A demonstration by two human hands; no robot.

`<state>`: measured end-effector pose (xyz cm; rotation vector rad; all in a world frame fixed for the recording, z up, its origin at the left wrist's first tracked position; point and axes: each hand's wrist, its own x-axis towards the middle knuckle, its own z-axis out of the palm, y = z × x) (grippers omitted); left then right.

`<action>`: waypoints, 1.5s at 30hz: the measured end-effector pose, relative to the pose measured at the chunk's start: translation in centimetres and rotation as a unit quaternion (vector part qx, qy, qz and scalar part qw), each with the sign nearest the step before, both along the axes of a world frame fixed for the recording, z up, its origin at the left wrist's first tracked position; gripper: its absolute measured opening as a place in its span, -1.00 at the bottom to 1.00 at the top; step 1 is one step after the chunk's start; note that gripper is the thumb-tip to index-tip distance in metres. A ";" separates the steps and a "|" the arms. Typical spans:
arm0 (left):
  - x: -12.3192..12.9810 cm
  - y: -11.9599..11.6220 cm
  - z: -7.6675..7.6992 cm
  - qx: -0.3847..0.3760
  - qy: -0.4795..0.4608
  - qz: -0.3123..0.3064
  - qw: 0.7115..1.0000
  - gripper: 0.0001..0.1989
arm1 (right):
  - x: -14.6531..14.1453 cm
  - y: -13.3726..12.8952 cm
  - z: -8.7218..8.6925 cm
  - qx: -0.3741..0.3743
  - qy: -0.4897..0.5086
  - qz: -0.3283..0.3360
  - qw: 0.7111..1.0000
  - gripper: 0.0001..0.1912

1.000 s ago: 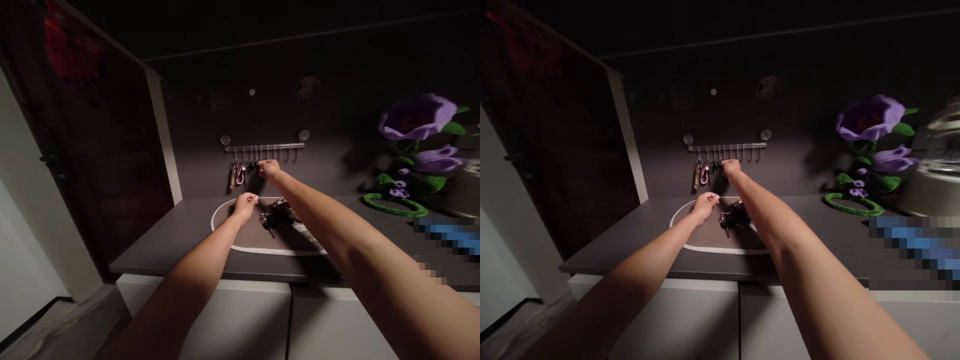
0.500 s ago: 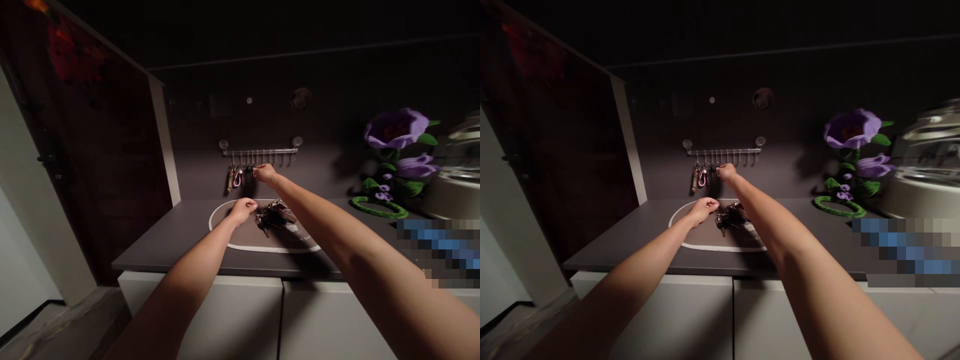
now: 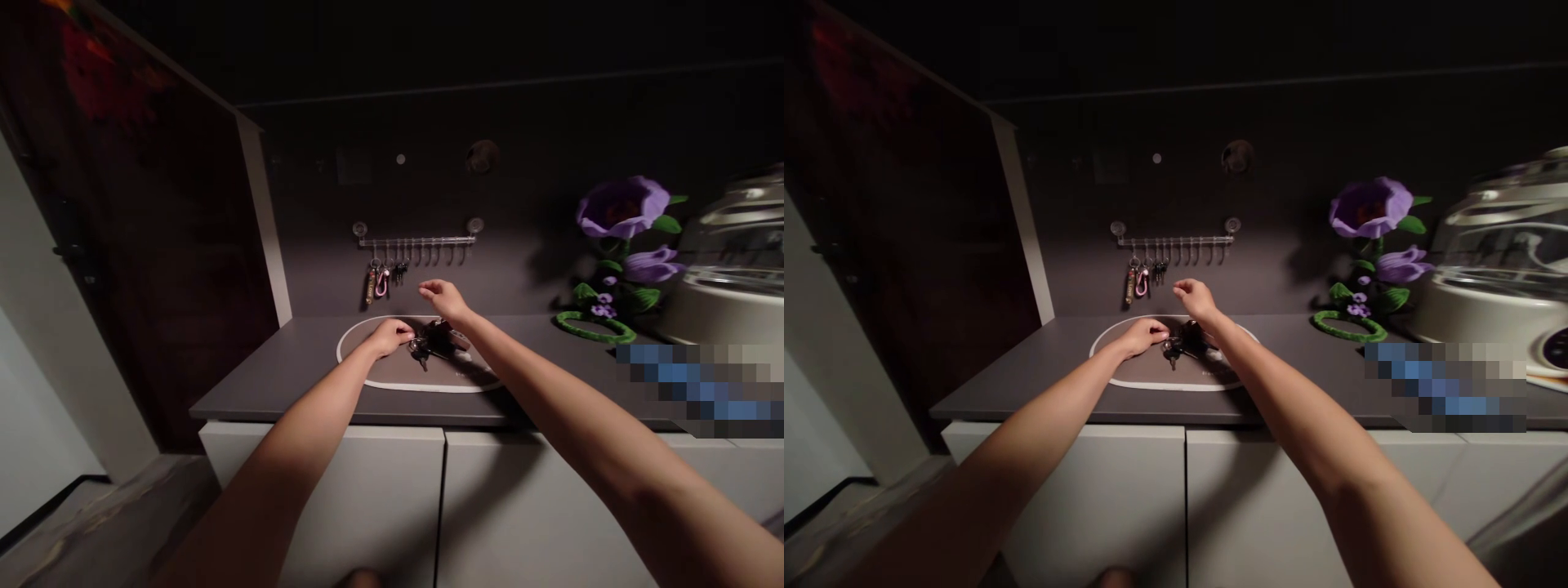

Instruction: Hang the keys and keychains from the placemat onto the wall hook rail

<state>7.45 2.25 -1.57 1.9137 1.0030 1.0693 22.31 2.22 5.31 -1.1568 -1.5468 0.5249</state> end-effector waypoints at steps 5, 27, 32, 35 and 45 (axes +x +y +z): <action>0.0 0.1 -0.1 0.005 0.025 -0.005 1.000 -0.90 | 1.6 -1.9 -2.3 0.018 -0.064 -0.024 0.997 -0.80; 0.2 0.5 0.0 -0.003 -0.016 0.090 0.996 -0.93 | 2.5 -1.9 -3.9 0.020 -0.334 -0.037 0.942 -0.78; 0.3 0.5 0.4 -0.068 -0.089 0.085 0.990 -0.88 | 2.4 -1.9 -3.7 0.023 -0.351 -0.037 0.935 -0.76; 0.3 0.4 0.7 -0.110 -0.126 0.084 0.982 -0.86 | 2.3 -1.9 -3.6 0.023 -0.353 -0.033 0.935 -0.76; 0.2 -0.1 1.7 -0.173 -0.270 0.039 0.946 -0.89 | 2.1 -1.5 -3.7 0.036 -0.343 -0.018 0.939 -0.80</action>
